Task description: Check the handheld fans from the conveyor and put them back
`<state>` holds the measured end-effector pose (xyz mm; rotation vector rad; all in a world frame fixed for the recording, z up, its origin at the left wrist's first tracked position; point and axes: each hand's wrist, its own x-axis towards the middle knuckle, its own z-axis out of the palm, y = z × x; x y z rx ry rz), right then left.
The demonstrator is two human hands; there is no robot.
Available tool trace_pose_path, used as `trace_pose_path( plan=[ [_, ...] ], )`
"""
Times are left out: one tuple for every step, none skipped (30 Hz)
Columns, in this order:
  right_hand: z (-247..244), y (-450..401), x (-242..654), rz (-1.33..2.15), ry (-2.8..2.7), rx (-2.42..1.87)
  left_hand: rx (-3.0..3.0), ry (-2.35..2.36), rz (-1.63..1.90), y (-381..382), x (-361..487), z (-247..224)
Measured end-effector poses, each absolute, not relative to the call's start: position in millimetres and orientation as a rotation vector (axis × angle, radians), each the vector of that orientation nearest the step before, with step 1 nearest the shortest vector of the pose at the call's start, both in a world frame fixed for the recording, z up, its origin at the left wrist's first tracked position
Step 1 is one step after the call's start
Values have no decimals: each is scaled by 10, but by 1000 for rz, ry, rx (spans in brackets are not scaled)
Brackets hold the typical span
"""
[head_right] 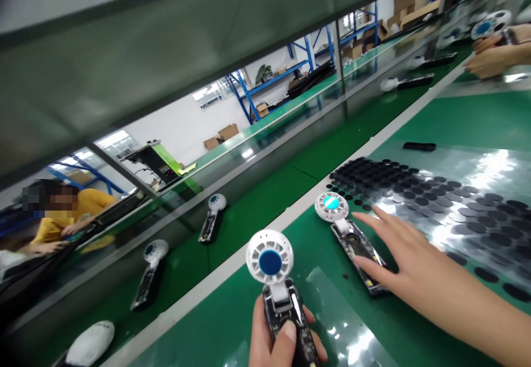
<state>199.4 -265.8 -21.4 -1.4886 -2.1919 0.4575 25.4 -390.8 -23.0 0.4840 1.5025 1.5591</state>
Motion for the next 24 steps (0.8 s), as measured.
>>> trace_pose_path(
  plan=[
    [-303, -2613, 1999, 486, -2214, -1543, 569, 1638, 1484, -3807, 172, -187],
    [-372, -2584, 1987, 506, -2223, -1578, 657, 1776, 1395, -3671, 66, -135],
    [-415, -2570, 1965, 519, -2234, -1593, 765, 1933, 1280, -3503, -58, -76],
    [-432, -2568, 1938, 523, -2244, -1592, 807, 2001, 1238, -3308, -193, -14],
    [-426, -2576, 1908, 519, -2247, -1581, 833, 2042, 1218, -3093, -332, 47],
    [-405, -2591, 1880, 516, -2247, -1564, 853, 2094, 1191, -2869, -467, 108],
    [-375, -2610, 1853, 524, -2248, -1547, 871, 2149, 1158, -2648, -595, 169],
    [-344, -2630, 1830, 535, -2241, -1534, 891, 2215, 1132, -2442, -714, 230],
    [-318, -2652, 1811, 546, -2231, -1516, 909, 2297, 1114, -2262, -826, 291],
    [-300, -2672, 1796, 555, -2211, -1500, 931, 2383, 1096, -2117, -934, 352],
    [-288, -2690, 1784, 568, -2187, -1486, 953, 2465, 1075, -2011, -1043, 410],
    [-281, -2707, 1775, 590, -2159, -1474, 959, 2539, 1036, -1943, -1158, 462],
    [-275, -2721, 1769, 627, -2126, -1469, 944, 2602, 983, -1911, -1280, 504],
    [-267, -2733, 1765, 687, -2091, -1468, 907, 2650, 917, -1909, -1409, 535],
    [-253, -2745, 1762, 774, -2058, -1465, 848, 2676, 839, -1931, -1542, 553],
    [-233, -2756, 1761, 884, -2023, -1452, 782, 2676, 758, -1970, -1675, 555],
    [-208, -2768, 1761, 1003, -1981, -1429, 719, 2649, 683, -2021, -1802, 542],
    [-181, -2782, 1764, 1124, -1924, -1402, 666, 2601, 621, -2077, -1916, 516],
    [-154, -2800, 1770, 1246, -1849, -1375, 626, 2543, 580, -2136, -2012, 480],
    [-131, -2823, 1782, 1360, -1761, -1340, 599, 2485, 567, -2193, -2084, 436],
    [-115, -2854, 1798, 1458, -1670, -1297, 582, 2435, 589, -2246, -2128, 390],
    [-109, -2891, 1820, 1527, -1588, -1240, 572, 2391, 644, -2296, -2143, 347],
    [-112, -2936, 1848, 1558, -1527, -1165, 566, 2349, 730, -2342, -2127, 310],
    [-123, -2986, 1880, 1548, -1492, -1079, 564, 2303, 838, -2387, -2082, 282]
  ],
)
